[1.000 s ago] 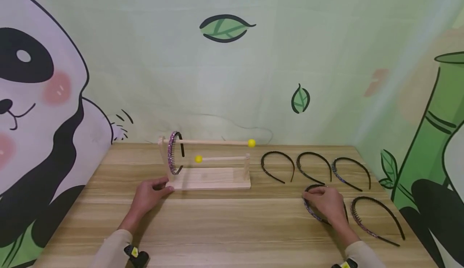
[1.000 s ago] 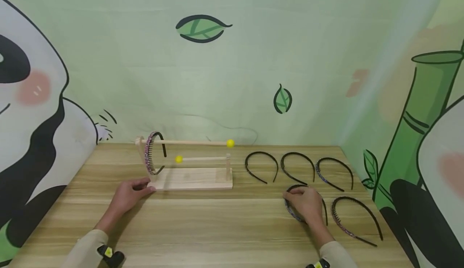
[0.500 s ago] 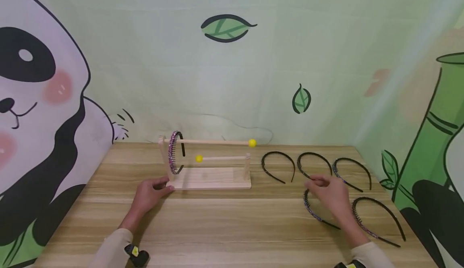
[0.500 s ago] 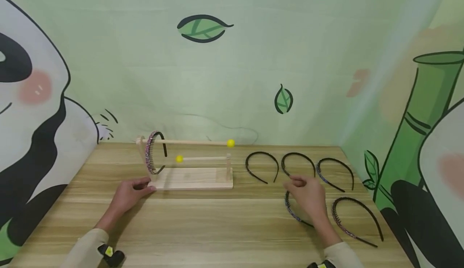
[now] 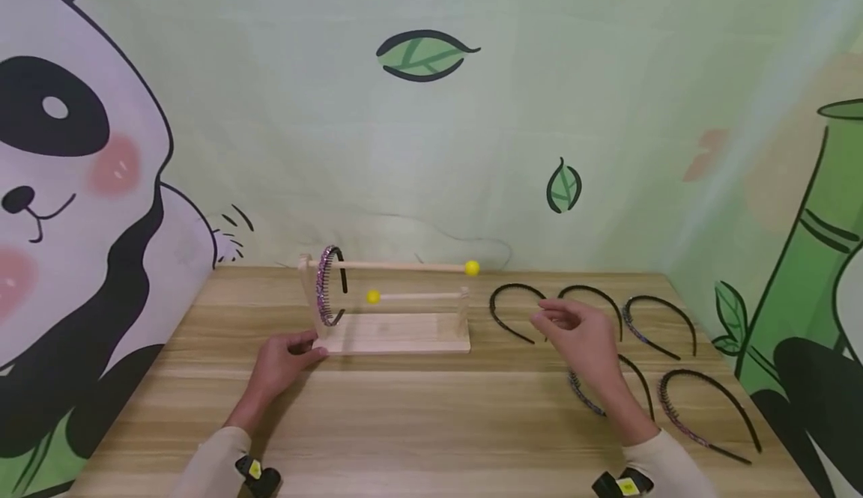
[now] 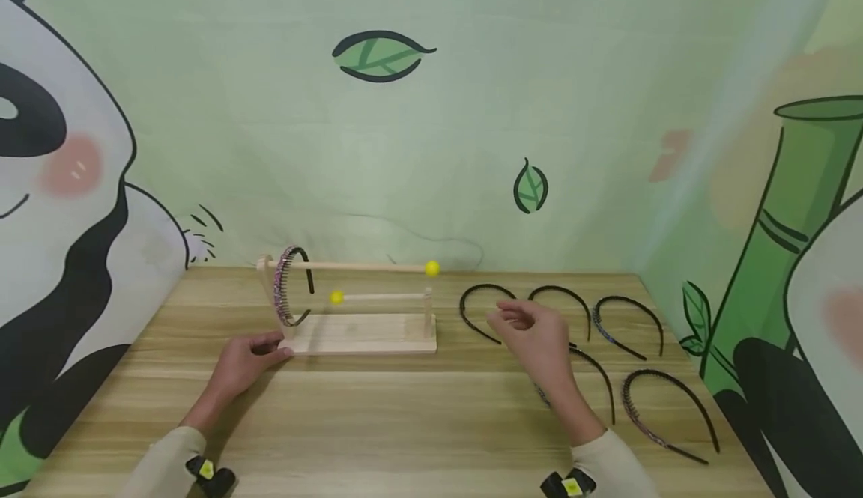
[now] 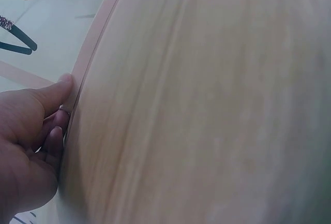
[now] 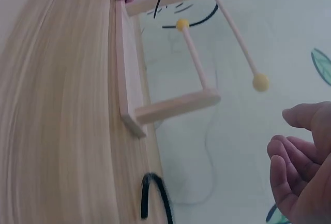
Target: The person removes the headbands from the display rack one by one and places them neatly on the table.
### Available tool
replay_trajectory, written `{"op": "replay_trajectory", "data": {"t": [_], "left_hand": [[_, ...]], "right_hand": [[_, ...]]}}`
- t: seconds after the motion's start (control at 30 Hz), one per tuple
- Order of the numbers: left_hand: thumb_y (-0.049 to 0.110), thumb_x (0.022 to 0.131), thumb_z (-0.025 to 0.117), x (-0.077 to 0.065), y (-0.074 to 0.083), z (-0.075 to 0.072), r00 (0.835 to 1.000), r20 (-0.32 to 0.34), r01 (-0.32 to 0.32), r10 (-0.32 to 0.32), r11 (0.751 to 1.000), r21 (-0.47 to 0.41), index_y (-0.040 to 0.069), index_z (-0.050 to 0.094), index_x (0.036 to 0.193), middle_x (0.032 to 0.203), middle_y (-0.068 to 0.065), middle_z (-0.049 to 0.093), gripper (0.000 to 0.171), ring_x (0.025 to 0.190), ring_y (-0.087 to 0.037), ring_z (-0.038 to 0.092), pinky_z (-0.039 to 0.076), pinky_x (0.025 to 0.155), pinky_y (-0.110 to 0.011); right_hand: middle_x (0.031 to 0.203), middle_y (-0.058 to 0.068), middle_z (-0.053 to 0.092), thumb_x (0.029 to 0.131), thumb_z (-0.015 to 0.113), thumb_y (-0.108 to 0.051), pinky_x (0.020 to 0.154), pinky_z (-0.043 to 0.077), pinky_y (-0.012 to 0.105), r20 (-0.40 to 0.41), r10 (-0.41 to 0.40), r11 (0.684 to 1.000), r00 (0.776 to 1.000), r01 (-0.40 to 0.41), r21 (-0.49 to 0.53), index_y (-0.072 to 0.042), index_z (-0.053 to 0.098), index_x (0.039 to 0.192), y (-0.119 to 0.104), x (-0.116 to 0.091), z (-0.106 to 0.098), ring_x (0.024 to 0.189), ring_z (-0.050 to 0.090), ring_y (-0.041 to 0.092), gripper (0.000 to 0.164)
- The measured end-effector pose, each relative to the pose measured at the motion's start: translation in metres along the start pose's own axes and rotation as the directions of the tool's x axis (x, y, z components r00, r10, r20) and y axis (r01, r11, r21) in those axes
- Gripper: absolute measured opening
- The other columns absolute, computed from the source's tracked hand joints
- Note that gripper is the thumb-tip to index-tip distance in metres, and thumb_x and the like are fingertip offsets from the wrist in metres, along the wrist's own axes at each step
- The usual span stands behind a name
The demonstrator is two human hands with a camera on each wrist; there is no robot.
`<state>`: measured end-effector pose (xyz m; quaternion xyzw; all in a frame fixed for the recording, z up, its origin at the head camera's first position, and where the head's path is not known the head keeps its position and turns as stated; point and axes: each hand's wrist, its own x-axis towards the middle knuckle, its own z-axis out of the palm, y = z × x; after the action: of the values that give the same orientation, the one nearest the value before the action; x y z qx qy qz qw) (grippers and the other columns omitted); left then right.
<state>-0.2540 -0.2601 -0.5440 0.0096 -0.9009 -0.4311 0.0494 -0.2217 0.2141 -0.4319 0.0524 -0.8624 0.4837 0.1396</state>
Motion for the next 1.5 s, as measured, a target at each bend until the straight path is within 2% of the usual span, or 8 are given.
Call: {"op": "replay_trajectory", "data": {"t": [0.17, 0.37, 0.63, 0.8, 0.93, 1.17, 1.3, 1.5], "left_hand": [[0.024, 0.092, 0.079, -0.001, 0.000, 0.001, 1.000, 0.002, 0.012, -0.012, 1.000, 0.003, 0.003, 0.070, 0.128, 0.120, -0.016, 0.074, 0.043, 0.105, -0.026, 0.067, 0.053, 0.088, -0.037], [0.024, 0.091, 0.080, -0.001, -0.002, 0.003, 1.000, -0.005, -0.001, 0.001, 1.000, 0.009, 0.002, 0.070, 0.127, 0.119, -0.017, 0.074, 0.044, 0.105, -0.027, 0.068, 0.055, 0.088, -0.040], [0.024, 0.091, 0.080, 0.000, -0.002, 0.005, 1.000, -0.002, -0.006, 0.006, 1.000, 0.010, 0.003, 0.071, 0.127, 0.118, -0.016, 0.074, 0.043, 0.104, -0.025, 0.068, 0.054, 0.088, -0.039], [0.022, 0.091, 0.079, -0.001, -0.001, 0.005, 1.000, -0.001, -0.006, 0.006, 1.000, 0.009, 0.002, 0.070, 0.128, 0.119, -0.017, 0.074, 0.043, 0.105, -0.026, 0.069, 0.054, 0.090, -0.044], [0.023, 0.092, 0.079, -0.002, -0.001, 0.005, 1.000, 0.002, 0.003, -0.003, 1.000, 0.001, 0.002, 0.070, 0.128, 0.121, -0.017, 0.073, 0.043, 0.108, -0.027, 0.068, 0.054, 0.093, -0.048], [0.022, 0.092, 0.079, -0.002, -0.001, 0.005, 1.000, -0.004, -0.001, 0.001, 1.000, 0.012, 0.002, 0.070, 0.127, 0.120, -0.017, 0.074, 0.042, 0.106, -0.026, 0.069, 0.054, 0.091, -0.043], [0.023, 0.092, 0.078, -0.002, 0.000, 0.003, 1.000, 0.002, -0.001, 0.001, 1.000, 0.010, 0.002, 0.069, 0.128, 0.121, -0.017, 0.073, 0.042, 0.107, -0.028, 0.069, 0.054, 0.092, -0.045], [0.023, 0.093, 0.078, -0.001, 0.003, 0.000, 1.000, -0.002, -0.008, 0.008, 1.000, 0.019, 0.001, 0.069, 0.128, 0.121, -0.018, 0.073, 0.043, 0.109, -0.030, 0.068, 0.053, 0.095, -0.049]], "right_hand": [[0.103, 0.005, 0.078, 0.089, 0.081, -0.035, 0.079, 0.056, 0.021, 0.016, -0.057, 0.995, 0.998, 0.056, 0.078, -0.011, 0.076, 0.117, -0.014, 0.003, 0.022, 0.091, 0.071, 0.011, 0.037], [0.104, 0.002, 0.078, 0.087, 0.083, -0.029, 0.078, 0.058, 0.026, 0.057, -0.151, 0.979, 0.987, 0.141, 0.148, -0.011, 0.077, 0.116, -0.035, 0.008, 0.052, 0.093, 0.072, 0.015, 0.035], [0.103, 0.002, 0.079, 0.087, 0.084, -0.029, 0.078, 0.059, 0.029, 0.105, -0.179, 0.964, 0.978, 0.153, 0.218, -0.013, 0.077, 0.117, -0.062, 0.016, 0.087, 0.091, 0.073, 0.016, 0.034], [0.105, 0.000, 0.078, 0.089, 0.082, -0.030, 0.078, 0.059, 0.031, 0.132, -0.213, 0.956, 0.968, 0.178, 0.235, -0.014, 0.076, 0.119, -0.076, 0.021, 0.112, 0.089, 0.073, 0.014, 0.034], [0.106, 0.000, 0.078, 0.089, 0.082, -0.028, 0.076, 0.060, 0.030, 0.160, -0.219, 0.948, 0.963, 0.171, 0.267, -0.013, 0.076, 0.119, -0.090, 0.023, 0.131, 0.088, 0.072, 0.014, 0.034], [0.108, 0.002, 0.078, 0.090, 0.080, -0.031, 0.075, 0.059, 0.027, 0.210, -0.242, 0.935, 0.947, 0.169, 0.311, -0.012, 0.076, 0.119, -0.105, 0.028, 0.164, 0.090, 0.073, 0.013, 0.035], [0.108, 0.001, 0.078, 0.091, 0.079, -0.033, 0.076, 0.059, 0.026, 0.233, -0.240, 0.937, 0.942, 0.161, 0.311, -0.012, 0.076, 0.119, -0.111, 0.033, 0.179, 0.092, 0.073, 0.012, 0.035], [0.106, -0.003, 0.078, 0.089, 0.081, -0.038, 0.076, 0.059, 0.026, 0.283, -0.193, 0.940, 0.939, 0.095, 0.326, -0.013, 0.076, 0.118, -0.119, 0.040, 0.201, 0.092, 0.073, 0.012, 0.038]]}}
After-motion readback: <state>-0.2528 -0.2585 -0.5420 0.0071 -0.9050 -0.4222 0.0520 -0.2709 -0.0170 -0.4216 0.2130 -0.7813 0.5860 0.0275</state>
